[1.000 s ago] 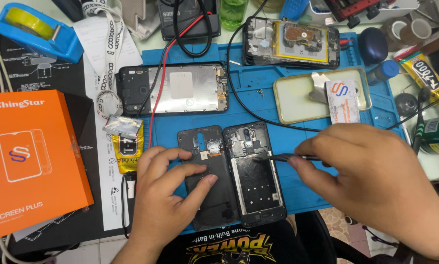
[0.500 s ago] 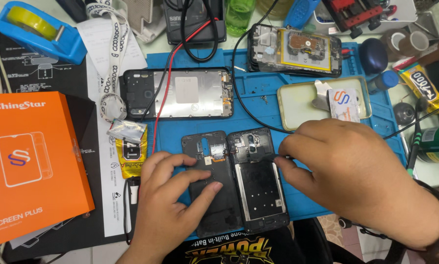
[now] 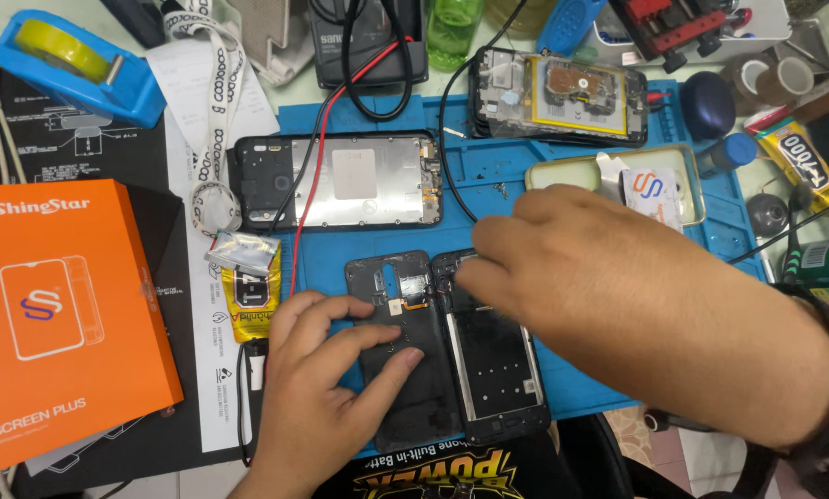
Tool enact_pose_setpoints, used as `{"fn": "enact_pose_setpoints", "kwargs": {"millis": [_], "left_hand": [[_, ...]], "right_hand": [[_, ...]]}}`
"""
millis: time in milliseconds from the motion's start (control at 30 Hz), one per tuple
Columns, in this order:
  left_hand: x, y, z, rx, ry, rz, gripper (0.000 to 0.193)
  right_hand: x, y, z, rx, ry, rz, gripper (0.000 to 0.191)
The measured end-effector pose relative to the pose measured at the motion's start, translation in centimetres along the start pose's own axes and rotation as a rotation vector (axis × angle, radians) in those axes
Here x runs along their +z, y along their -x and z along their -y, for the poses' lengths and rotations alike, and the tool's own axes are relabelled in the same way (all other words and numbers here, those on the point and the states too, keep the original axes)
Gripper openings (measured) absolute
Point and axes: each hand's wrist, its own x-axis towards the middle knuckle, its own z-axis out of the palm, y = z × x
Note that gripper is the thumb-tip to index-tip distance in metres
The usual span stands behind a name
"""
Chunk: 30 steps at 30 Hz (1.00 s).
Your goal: The person uses a metal spudger to pry and separate the screen assembly from the smartphone frame, then lifts the screen and sets it aside. The person then picks up a second smartphone, presses the power button to turn it on, and places it back on the workbench.
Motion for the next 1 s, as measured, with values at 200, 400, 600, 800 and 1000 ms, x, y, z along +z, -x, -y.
{"fn": "enact_pose_setpoints", "kwargs": {"millis": [200, 400, 600, 800, 1000], "left_hand": [[-0.5, 0.0, -0.1, 0.006, 0.0, 0.034, 0.03], [-0.6, -0.2, -0.4, 0.041, -0.023, 0.08, 0.045], [-0.4, -0.4, -0.5, 0.045, -0.034, 0.074, 0.047], [-0.3, -0.4, -0.5, 0.042, -0.051, 0.081, 0.047], [-0.4, -0.4, -0.4, 0.044, -0.044, 0.087, 0.043]], "right_hand": [[-0.9, 0.8, 0.5, 0.149, -0.097, 0.149, 0.052], [-0.5, 1.5, 0.1, 0.392, -0.115, 0.375, 0.041], [-1.0, 0.8, 1.0, 0.517, -0.074, 0.449, 0.029], [0.5, 2.7, 0.9, 0.613, -0.072, 0.531, 0.035], [1.7, 5.9, 0.2, 0.513, -0.328, 0.099, 0.025]]}}
